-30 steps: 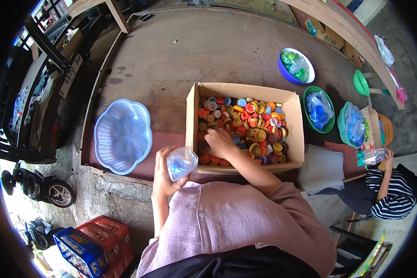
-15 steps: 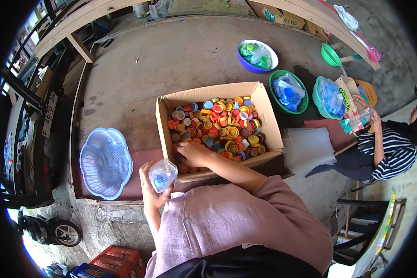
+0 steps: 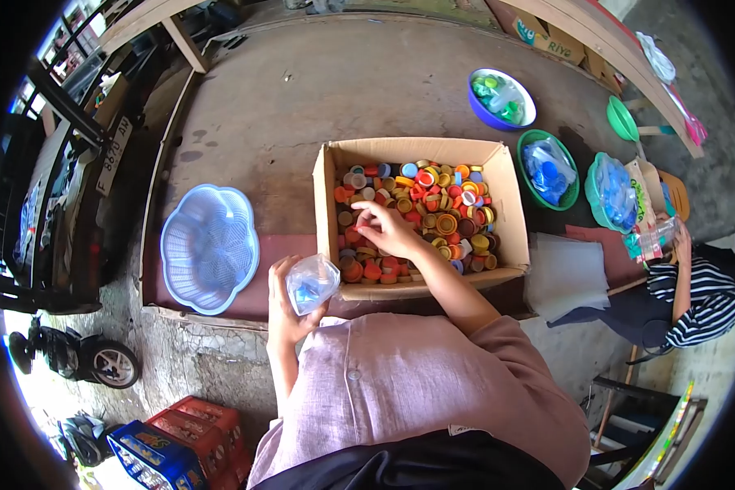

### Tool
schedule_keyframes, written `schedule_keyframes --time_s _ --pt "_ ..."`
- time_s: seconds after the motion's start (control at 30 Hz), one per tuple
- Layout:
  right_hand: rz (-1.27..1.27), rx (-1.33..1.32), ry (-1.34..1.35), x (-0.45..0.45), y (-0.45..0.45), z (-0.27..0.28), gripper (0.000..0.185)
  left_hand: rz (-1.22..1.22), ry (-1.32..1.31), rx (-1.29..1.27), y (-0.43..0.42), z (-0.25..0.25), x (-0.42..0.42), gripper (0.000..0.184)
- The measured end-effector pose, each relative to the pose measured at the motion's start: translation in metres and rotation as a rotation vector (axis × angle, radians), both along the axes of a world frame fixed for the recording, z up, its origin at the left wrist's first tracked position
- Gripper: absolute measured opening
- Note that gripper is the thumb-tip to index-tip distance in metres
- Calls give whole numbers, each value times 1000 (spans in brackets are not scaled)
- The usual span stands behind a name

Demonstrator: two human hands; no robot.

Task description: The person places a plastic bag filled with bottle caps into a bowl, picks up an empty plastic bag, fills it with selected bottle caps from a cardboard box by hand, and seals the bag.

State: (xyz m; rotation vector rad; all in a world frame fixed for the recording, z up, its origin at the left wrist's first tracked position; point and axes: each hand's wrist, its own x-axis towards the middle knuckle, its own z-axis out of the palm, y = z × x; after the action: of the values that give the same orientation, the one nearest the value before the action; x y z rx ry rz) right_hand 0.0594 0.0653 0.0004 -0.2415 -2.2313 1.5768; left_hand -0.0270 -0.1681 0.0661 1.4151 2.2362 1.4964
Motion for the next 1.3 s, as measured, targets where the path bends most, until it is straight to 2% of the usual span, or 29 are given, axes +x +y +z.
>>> schedule_keyframes --time_s 0.07,0.13,0.2,0.27,0.33,0.37,0.4,0.47,0.5,0.6,0.63,0.7,0.83,0.9,0.93,1.0,1.03,1.13,1.23,1.3 --pt "43 -387 -161 4 -7 36 38 5 2 8 1 -1 0 69" --pt "72 -477 -187 6 -16 57 39 -3 13 12 3 0 -1 69" --pt "120 -602 -20 7 -25 56 39 6 -14 4 3 0 -1 70" --pt "63 -444 70 5 -27 50 36 -13 22 -5 3 1 0 70" --pt "-123 31 -141 5 -20 48 35 -13 24 0 2 0 0 71" --pt "-143 104 -152 5 -19 46 30 -13 22 -2 2 -1 0 71" --pt "-143 104 -152 5 -20 43 30 -13 22 -1 2 -1 -2 71" --pt "-52 631 -253 6 -23 38 26 -9 4 2 1 -2 -3 72" --pt "-2 611 -343 2 -26 41 21 -5 -17 2 1 -2 -3 72" --pt "69 926 -511 -11 -34 19 13 -9 -4 7 2 -1 -3 72" --pt "66 927 -512 -9 -33 15 13 -11 -3 8 2 -1 -5 72" --pt "81 948 -275 -5 -29 16 14 6 36 -1 1 -3 -5 71" --pt "-34 878 -288 0 -26 30 14 9 23 10 2 -5 -5 72" --pt "-203 628 -136 1 -20 26 12 -11 14 6 4 -2 -4 72" --pt "-201 629 -134 2 -20 30 12 -9 15 7 4 -1 -4 72" --pt "-168 138 -40 5 -22 49 12 -31 -5 33 3 -1 -3 72" --pt "-131 94 27 8 -28 68 11 -25 -8 30 1 -2 -3 72" --pt "6 126 180 16 -49 118 15 -71 66 24 -7 -8 -5 77" --pt "143 402 217 23 -65 140 18 -90 88 109 -11 -21 -2 80" --pt "207 557 119 24 -76 137 23 -89 83 108 -12 -20 1 80"
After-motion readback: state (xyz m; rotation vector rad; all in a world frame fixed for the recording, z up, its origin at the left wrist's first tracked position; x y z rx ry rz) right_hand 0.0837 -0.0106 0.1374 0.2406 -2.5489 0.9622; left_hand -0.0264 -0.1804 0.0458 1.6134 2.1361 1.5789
